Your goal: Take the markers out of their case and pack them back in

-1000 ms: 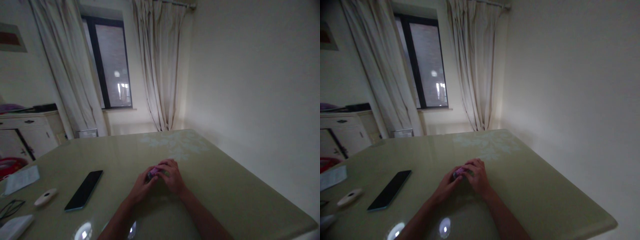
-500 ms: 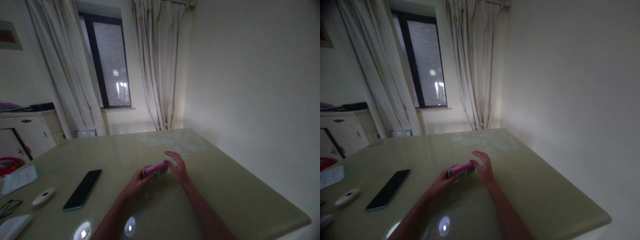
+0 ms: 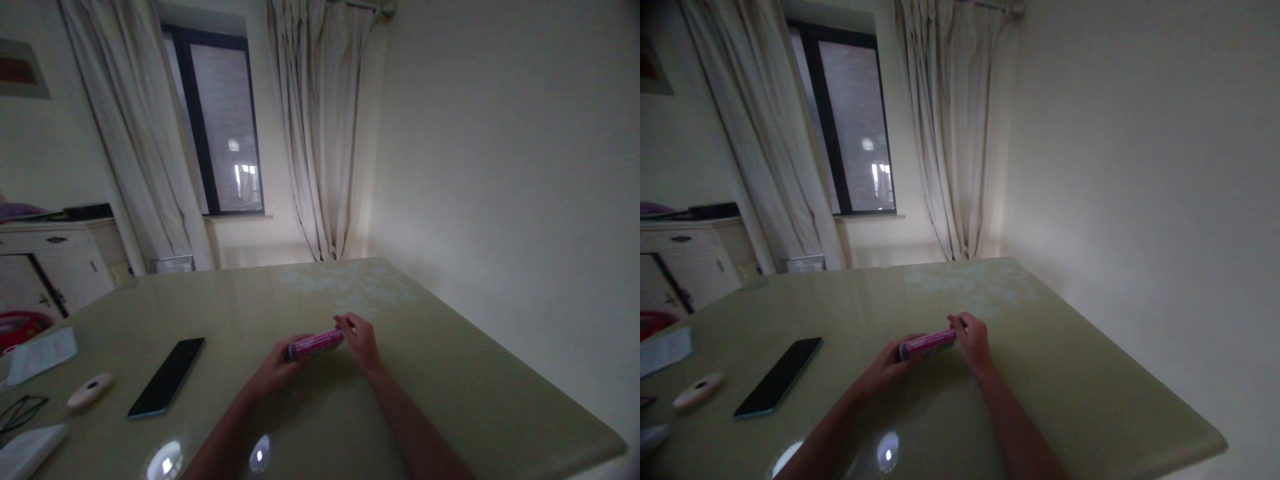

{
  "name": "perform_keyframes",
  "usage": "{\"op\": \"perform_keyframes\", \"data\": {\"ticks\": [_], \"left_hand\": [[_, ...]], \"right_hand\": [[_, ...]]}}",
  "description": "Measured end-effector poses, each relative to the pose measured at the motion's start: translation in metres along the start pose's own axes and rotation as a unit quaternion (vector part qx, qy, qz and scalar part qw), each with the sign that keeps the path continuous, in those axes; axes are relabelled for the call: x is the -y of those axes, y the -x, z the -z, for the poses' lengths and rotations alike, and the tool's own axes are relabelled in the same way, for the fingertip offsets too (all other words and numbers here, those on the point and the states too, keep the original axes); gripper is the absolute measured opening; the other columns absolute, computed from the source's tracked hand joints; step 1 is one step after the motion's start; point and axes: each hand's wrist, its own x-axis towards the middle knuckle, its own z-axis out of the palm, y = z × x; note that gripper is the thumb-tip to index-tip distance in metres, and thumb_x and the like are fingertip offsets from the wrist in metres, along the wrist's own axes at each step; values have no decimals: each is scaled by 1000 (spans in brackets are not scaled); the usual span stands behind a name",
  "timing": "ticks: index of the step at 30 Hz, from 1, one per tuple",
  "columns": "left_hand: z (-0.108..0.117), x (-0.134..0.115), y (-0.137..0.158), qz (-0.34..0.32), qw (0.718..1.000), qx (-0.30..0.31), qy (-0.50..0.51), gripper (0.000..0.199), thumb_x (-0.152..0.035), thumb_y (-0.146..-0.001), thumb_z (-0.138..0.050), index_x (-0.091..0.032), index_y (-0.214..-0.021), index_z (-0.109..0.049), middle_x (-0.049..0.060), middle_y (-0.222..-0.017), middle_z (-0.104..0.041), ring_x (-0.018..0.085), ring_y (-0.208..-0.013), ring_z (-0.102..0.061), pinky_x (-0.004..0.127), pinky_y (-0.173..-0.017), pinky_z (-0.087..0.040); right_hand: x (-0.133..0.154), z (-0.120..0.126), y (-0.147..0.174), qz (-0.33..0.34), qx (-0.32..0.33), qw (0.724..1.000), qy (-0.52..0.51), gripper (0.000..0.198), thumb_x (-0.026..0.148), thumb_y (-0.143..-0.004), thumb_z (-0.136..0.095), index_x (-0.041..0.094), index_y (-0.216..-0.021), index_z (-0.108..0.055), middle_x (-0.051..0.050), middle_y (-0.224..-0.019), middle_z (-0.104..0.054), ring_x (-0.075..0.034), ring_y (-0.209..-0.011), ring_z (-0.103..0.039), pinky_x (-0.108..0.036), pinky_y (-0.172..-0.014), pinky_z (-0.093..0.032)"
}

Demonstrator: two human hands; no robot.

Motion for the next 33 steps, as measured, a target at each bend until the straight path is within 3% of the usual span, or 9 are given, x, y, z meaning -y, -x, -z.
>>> {"op": "perform_keyframes", "data": {"ticks": [3, 8, 13, 17, 22, 24, 26, 29, 33], "left_hand": [[-4, 0, 1, 3, 1000, 0, -5, 62, -61, -85, -72, -20, -131, -67, 13, -127, -73, 32, -116, -68, 42, -103, -51], [-7, 6, 2, 26, 999, -19, -20, 70, -69, -89, -62, -22, -140, -60, 12, -144, -62, 32, -132, -58, 46, -114, -43], [-10, 14, -4, 54, 997, -43, -27, 73, -72, -94, -47, -21, -146, -52, 15, -145, -61, 31, -132, -59, 48, -114, -43], [-7, 13, -2, 46, 998, -23, -30, 78, -71, -88, -60, -20, -147, -51, 16, -148, -59, 33, -133, -58, 49, -112, -45], [-7, 7, 4, 17, 999, 18, -33, 100, -58, -63, -91, -21, -148, -51, 14, -151, -56, 36, -134, -57, 46, -114, -44], [-10, 6, 3, 13, 999, -5, -36, 91, -62, -73, -82, -21, -148, -51, 14, -150, -57, 34, -134, -57, 46, -114, -44], [-11, 6, 0, 13, 998, -52, -43, 73, -68, -91, -58, -20, -147, -51, 13, -150, -57, 31, -137, -55, 46, -116, -41], [-5, 9, -4, 21, 989, -131, -64, 67, -65, -103, -25, -19, -145, -51, 12, -147, -60, 27, -136, -55, 45, -117, -40], [10, 18, -7, 47, 971, -204, -118, 66, -64, -101, -27, -17, -140, -53, 14, -139, -64, 29, -130, -59, 46, -112, -43]], "right_hand": [[-2, -2, 2, -12, -20, 1000, 7, 54, 63, -100, -46, 19, -77, -70, -7, -73, -73, -21, -70, -67, -30, -70, -49], [-14, -9, 2, -54, -77, 995, 44, 62, 69, -99, -37, 19, -91, -73, -13, -94, -76, -28, -95, -68, -39, -89, -49], [-25, -15, 4, -89, -66, 993, 35, 57, 67, -99, -37, 21, -91, -71, -10, -90, -77, -25, -84, -71, -34, -78, -52], [-29, -17, 4, -105, -57, 992, 28, 56, 67, -98, -40, 21, -86, -70, -8, -83, -76, -24, -77, -69, -33, -72, -52], [-34, -18, 3, -125, -62, 990, 11, 57, 67, -98, -40, 21, -88, -72, -9, -86, -77, -24, -78, -71, -33, -70, -54], [-37, -19, 2, -136, -67, 988, 2, 60, 67, -99, -36, 21, -88, -73, -9, -82, -77, -23, -71, -70, -33, -65, -54], [-41, -20, 0, -145, -72, 987, -7, 62, 66, -99, -34, 20, -87, -73, -10, -80, -77, -21, -64, -69, -32, -61, -55], [-48, -20, -2, -147, -74, 986, -19, 49, 63, -92, -52, 18, -92, -74, -11, -87, -78, -22, -70, -72, -32, -63, -57], [-60, -10, -6, -150, -84, 985, -25, 41, 52, -79, -69, 17, -102, -73, -14, -96, -78, -25, -81, -75, -34, -67, -59]]}}
